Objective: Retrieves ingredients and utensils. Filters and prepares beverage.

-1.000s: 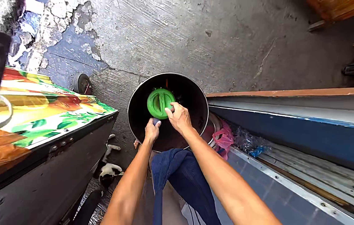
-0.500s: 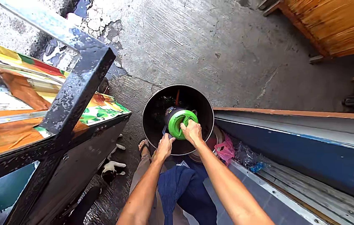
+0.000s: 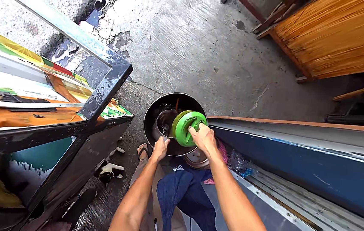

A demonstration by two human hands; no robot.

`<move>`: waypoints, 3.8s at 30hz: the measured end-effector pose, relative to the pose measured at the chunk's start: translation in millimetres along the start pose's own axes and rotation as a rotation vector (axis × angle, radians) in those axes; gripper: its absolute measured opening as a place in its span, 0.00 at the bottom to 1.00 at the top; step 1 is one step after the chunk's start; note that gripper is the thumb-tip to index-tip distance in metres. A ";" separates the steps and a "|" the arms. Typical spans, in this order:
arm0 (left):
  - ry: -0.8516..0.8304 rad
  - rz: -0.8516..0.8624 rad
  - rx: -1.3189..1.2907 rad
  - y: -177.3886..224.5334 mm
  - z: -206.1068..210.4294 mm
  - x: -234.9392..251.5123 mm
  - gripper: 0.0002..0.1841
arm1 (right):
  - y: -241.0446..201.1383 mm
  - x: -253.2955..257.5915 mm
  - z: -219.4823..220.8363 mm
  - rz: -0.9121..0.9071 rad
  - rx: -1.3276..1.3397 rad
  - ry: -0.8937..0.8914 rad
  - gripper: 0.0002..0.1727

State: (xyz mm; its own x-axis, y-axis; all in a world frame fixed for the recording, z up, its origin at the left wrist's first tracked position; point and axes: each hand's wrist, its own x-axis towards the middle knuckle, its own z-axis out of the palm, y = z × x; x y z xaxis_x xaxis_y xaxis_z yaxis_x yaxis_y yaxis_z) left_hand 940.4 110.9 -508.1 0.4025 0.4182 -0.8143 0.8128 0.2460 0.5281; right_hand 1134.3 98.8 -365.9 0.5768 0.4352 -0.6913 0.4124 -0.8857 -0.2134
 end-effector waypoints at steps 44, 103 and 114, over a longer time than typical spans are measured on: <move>1.244 -0.032 -0.806 -237.6 52.7 -799.1 0.26 | -360.4 -389.7 114.9 -1.411 -0.700 0.263 0.21; 1.201 -0.190 -0.676 -369.3 -64.4 -852.8 0.31 | -376.1 -792.3 247.1 -1.937 -1.497 -0.896 0.15; 1.273 -0.126 -0.690 -354.7 -78.5 -835.5 0.29 | -426.4 -662.7 132.5 -1.573 -0.824 -0.800 0.16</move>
State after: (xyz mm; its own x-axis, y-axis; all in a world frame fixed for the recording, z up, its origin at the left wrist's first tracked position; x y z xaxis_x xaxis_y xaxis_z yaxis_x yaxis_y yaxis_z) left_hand 282.8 -257.2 3.9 -0.5923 0.7496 -0.2955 0.3062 0.5486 0.7780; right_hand 482.8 166.6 91.8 -0.8815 0.2631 -0.3922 0.4713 0.5418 -0.6959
